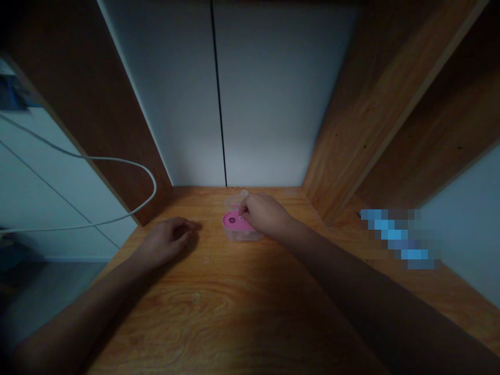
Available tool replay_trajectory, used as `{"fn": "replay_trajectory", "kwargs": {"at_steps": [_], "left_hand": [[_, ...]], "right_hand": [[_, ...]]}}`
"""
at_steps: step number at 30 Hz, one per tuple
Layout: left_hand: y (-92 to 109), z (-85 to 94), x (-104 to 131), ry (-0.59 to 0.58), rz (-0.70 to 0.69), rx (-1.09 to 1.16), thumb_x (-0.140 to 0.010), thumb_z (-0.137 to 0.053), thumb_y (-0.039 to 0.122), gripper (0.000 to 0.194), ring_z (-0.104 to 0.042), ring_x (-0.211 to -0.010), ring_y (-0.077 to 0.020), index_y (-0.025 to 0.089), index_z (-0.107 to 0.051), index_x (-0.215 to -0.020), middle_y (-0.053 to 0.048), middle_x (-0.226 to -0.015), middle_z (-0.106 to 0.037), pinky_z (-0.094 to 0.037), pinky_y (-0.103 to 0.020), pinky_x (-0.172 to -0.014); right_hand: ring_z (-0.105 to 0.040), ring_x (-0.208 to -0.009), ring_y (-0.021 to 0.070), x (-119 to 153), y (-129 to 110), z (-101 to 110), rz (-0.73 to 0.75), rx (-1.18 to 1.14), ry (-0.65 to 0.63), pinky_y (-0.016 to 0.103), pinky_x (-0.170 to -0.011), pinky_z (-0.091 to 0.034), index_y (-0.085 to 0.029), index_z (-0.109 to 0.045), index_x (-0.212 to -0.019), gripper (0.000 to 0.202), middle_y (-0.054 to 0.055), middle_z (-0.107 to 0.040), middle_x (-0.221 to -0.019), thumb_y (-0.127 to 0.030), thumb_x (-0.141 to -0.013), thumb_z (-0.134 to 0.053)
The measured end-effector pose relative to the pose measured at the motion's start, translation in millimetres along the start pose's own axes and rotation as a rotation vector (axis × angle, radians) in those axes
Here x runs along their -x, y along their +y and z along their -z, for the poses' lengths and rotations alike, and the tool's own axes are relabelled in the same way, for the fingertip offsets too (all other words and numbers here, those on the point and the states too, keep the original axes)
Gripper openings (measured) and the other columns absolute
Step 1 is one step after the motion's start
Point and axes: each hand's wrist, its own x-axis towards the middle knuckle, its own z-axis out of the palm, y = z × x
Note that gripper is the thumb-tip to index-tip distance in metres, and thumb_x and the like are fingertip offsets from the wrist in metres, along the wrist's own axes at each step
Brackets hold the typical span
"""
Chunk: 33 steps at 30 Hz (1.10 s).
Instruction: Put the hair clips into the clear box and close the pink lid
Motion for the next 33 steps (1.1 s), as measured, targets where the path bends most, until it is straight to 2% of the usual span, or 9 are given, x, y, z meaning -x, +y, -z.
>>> {"fn": "replay_trajectory", "kwargs": {"at_steps": [5,9,12,15,17,20,23,28,33], "left_hand": [[-4,13.8,3,-0.121,-0.069,-0.166,-0.073,-0.053,0.017,0.019,-0.064,-0.078,-0.022,0.02,-0.067,-0.085,-0.006,-0.084,-0.071,-0.042,-0.03,-0.07],[-6,16.8,4,-0.201,-0.088,-0.247,-0.075,-0.056,0.025,0.008,-0.058,-0.067,-0.0188,0.02,-0.062,-0.078,-0.004,-0.075,-0.065,-0.035,-0.028,-0.06],[-9,14.1,4,-0.217,-0.075,-0.252,-0.078,-0.057,0.032,0.013,-0.058,-0.069,-0.0193,0.019,-0.061,-0.079,-0.005,-0.078,-0.065,-0.036,-0.028,-0.061],[-11,10.9,3,-0.23,-0.092,-0.218,-0.079,-0.057,0.031,0.013,-0.059,-0.074,-0.0202,0.019,-0.062,-0.082,-0.005,-0.08,-0.066,-0.038,-0.029,-0.064],[-11,9.0,3,-0.245,-0.11,-0.183,-0.078,-0.055,0.025,0.011,-0.059,-0.076,-0.0204,0.019,-0.063,-0.082,-0.005,-0.08,-0.066,-0.039,-0.029,-0.066],[-8,5.6,4,-0.262,-0.137,-0.146,-0.077,-0.054,0.02,0.011,-0.06,-0.075,-0.0198,0.019,-0.064,-0.079,-0.005,-0.079,-0.066,-0.041,-0.028,-0.067],[-3,0.2,5,-0.276,-0.181,-0.087,-0.077,-0.054,0.018,0.011,-0.06,-0.076,-0.0189,0.019,-0.065,-0.078,-0.004,-0.079,-0.067,-0.042,-0.028,-0.07],[6,-6.4,8,-0.314,-0.223,0.034,-0.076,-0.056,0.017,0.013,-0.062,-0.072,-0.0172,0.019,-0.068,-0.074,-0.003,-0.076,-0.069,-0.043,-0.026,-0.068],[7,-5.0,9,-0.348,-0.175,0.182,-0.074,-0.058,0.018,0.012,-0.063,-0.067,-0.0158,0.018,-0.07,-0.071,-0.003,-0.074,-0.071,-0.044,-0.025,-0.063]], "right_hand": [[-0.069,-0.072,0.0205,-5,-7,5,0.001,0.089,-0.019,0.027,-0.059,-0.043,-0.024,-0.079,-0.077,0.022,0.006,-0.077,-0.078,-0.008,-0.075,-0.064],[-0.068,-0.077,0.0225,1,-27,20,-0.009,0.161,0.016,0.03,-0.063,-0.045,-0.022,-0.078,-0.083,0.021,0.008,-0.076,-0.086,-0.011,-0.079,-0.061],[-0.066,-0.091,0.0228,11,-52,21,0.087,0.136,0.072,0.033,-0.077,-0.047,-0.022,-0.076,-0.093,0.021,0.007,-0.074,-0.097,-0.018,-0.086,-0.057],[-0.064,-0.095,0.0211,22,-76,6,0.159,0.049,0.089,0.033,-0.084,-0.045,-0.021,-0.075,-0.096,0.022,0.005,-0.073,-0.095,-0.021,-0.091,-0.053],[-0.065,-0.089,0.019,29,-88,-12,0.154,-0.021,0.049,0.031,-0.078,-0.045,-0.021,-0.074,-0.097,0.023,0.004,-0.072,-0.094,-0.021,-0.092,-0.051],[-0.065,-0.085,0.0187,34,-97,-37,0.121,-0.091,-0.015,0.03,-0.073,-0.044,-0.021,-0.073,-0.099,0.022,0.004,-0.071,-0.095,-0.02,-0.09,-0.053],[-0.064,-0.088,0.021,35,-99,-53,0.053,-0.115,-0.061,0.032,-0.075,-0.043,-0.02,-0.073,-0.096,0.018,0.006,-0.071,-0.093,-0.021,-0.087,-0.058],[-0.063,-0.085,0.0184,44,-98,-56,0.007,-0.217,-0.074,0.031,-0.074,-0.043,-0.019,-0.073,-0.089,0.012,0.004,-0.07,-0.09,-0.022,-0.086,-0.062],[-0.06,-0.087,0.0171,63,-102,-57,0.132,-0.364,-0.188,0.029,-0.076,-0.043,-0.022,-0.075,-0.087,0.012,0.002,-0.068,-0.089,-0.032,-0.081,-0.073]]}}
